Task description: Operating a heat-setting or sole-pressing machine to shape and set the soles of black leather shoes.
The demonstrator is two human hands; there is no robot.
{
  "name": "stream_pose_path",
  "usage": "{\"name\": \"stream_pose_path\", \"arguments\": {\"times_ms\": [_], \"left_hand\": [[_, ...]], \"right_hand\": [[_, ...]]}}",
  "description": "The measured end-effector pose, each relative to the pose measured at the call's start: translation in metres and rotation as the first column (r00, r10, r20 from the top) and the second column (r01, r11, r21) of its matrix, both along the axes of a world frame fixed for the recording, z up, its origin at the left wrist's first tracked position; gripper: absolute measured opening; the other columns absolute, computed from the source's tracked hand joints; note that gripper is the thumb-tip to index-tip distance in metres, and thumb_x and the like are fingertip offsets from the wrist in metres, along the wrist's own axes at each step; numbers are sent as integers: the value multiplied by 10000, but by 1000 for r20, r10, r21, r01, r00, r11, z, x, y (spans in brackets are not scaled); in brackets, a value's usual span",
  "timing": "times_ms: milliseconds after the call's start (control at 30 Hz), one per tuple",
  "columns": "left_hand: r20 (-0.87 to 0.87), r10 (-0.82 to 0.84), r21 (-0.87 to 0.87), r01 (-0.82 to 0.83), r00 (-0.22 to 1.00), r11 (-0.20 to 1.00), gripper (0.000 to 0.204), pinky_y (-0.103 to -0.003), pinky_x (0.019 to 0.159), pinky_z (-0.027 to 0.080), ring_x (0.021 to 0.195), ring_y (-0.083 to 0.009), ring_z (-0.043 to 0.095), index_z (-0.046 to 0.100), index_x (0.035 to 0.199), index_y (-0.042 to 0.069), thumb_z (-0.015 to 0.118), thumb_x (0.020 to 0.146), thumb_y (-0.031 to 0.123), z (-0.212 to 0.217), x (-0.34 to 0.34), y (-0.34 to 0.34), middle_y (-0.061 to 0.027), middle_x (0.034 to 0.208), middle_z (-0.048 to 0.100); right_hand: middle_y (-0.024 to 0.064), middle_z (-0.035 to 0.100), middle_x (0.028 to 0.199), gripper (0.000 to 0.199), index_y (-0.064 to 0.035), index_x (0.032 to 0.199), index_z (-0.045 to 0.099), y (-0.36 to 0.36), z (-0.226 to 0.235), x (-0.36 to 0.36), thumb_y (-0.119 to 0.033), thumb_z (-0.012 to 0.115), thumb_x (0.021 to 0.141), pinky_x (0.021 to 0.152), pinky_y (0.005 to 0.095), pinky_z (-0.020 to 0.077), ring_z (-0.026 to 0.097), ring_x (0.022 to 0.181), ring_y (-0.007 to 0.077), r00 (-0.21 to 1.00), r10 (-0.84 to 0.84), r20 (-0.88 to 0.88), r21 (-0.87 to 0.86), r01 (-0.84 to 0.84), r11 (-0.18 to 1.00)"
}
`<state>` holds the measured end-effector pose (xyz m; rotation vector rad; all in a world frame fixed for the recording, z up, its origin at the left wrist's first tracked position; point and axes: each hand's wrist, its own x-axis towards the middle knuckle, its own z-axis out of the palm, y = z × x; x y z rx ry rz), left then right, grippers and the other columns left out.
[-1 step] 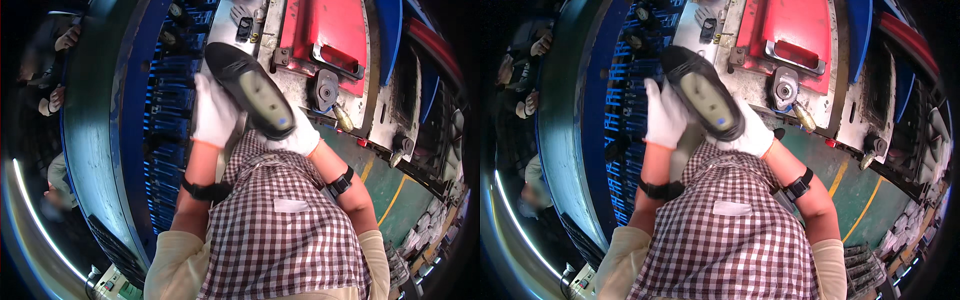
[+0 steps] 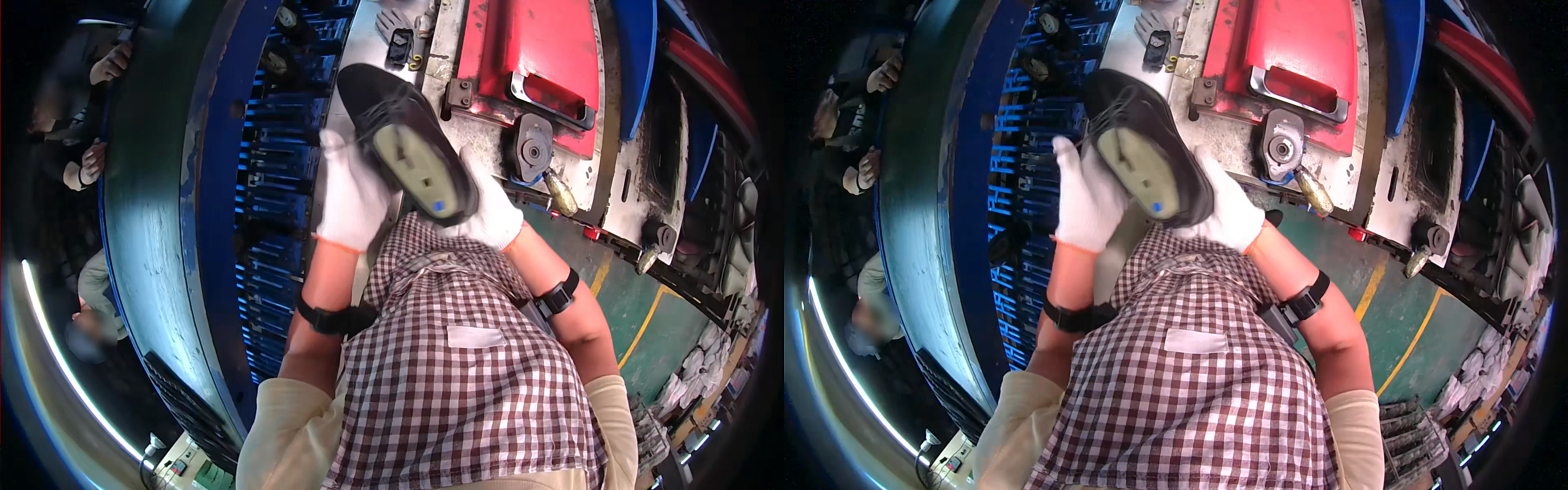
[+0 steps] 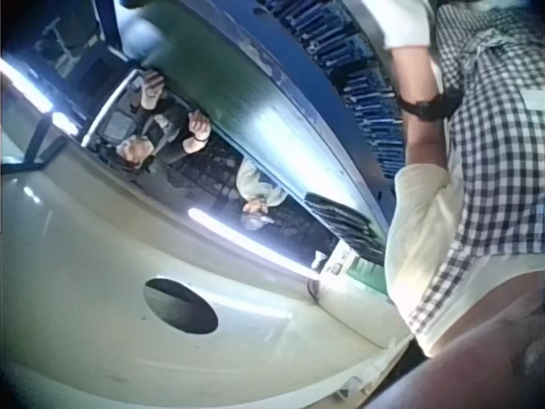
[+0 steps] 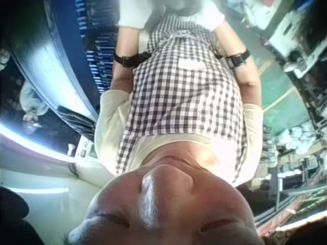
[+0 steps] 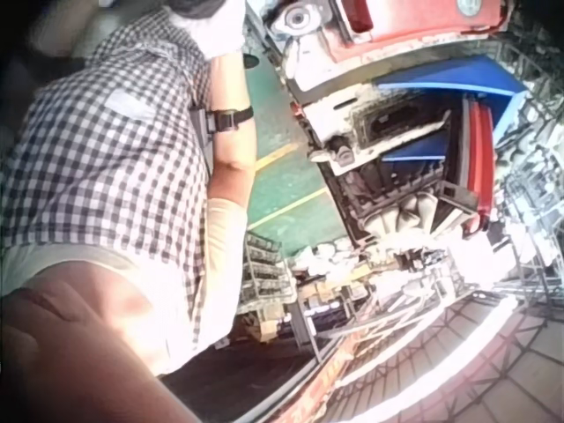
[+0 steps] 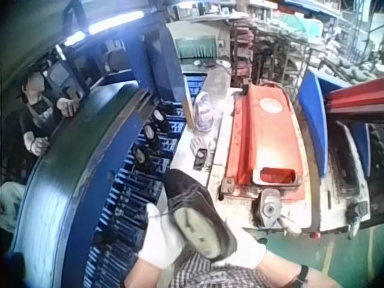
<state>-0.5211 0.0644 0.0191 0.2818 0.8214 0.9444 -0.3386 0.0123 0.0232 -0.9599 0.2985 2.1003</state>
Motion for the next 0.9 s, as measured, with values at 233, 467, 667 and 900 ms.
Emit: {"name": "stream_pose_path", "arguments": {"times_ms": [233,467,667,900], "left_hand": [[-145,40,-46,-47,989,998,411,-406,979,583,1112,-230,688,591,1320,43,652,971,252,-19,-26,-22,-81,1209,680],[-245,144,-194,-194,959,962,244,-374,856,616,922,-222,729,666,1098,64,669,869,149,-76,-63,9,-66,1015,711],[-639,381,88,-428,668,899,245,-325,760,532,850,-187,651,685,1007,157,778,781,136,-226,-182,85,0,944,651],[-899,399,366,-192,178,910,862,-374,943,520,1077,-245,642,297,1620,34,736,881,102,-231,-216,142,-95,1314,633]], "right_hand": [[103,665,1349,697,-103,1516,500,10,-48,-26,-627,375,1075,844,290,556,686,1093,194,884,69,463,457,-304,836],[221,609,1300,525,17,1454,532,12,-48,13,-282,589,1026,1117,389,415,568,1283,340,287,-318,904,427,-670,608],[173,615,1206,398,32,1361,601,-36,-30,62,-142,573,1004,1013,356,465,606,1131,278,216,-356,909,404,-665,628],[136,613,1205,347,36,1330,614,-78,-50,89,-105,544,1020,1017,350,471,611,1109,231,270,-243,932,353,-519,778]]}}
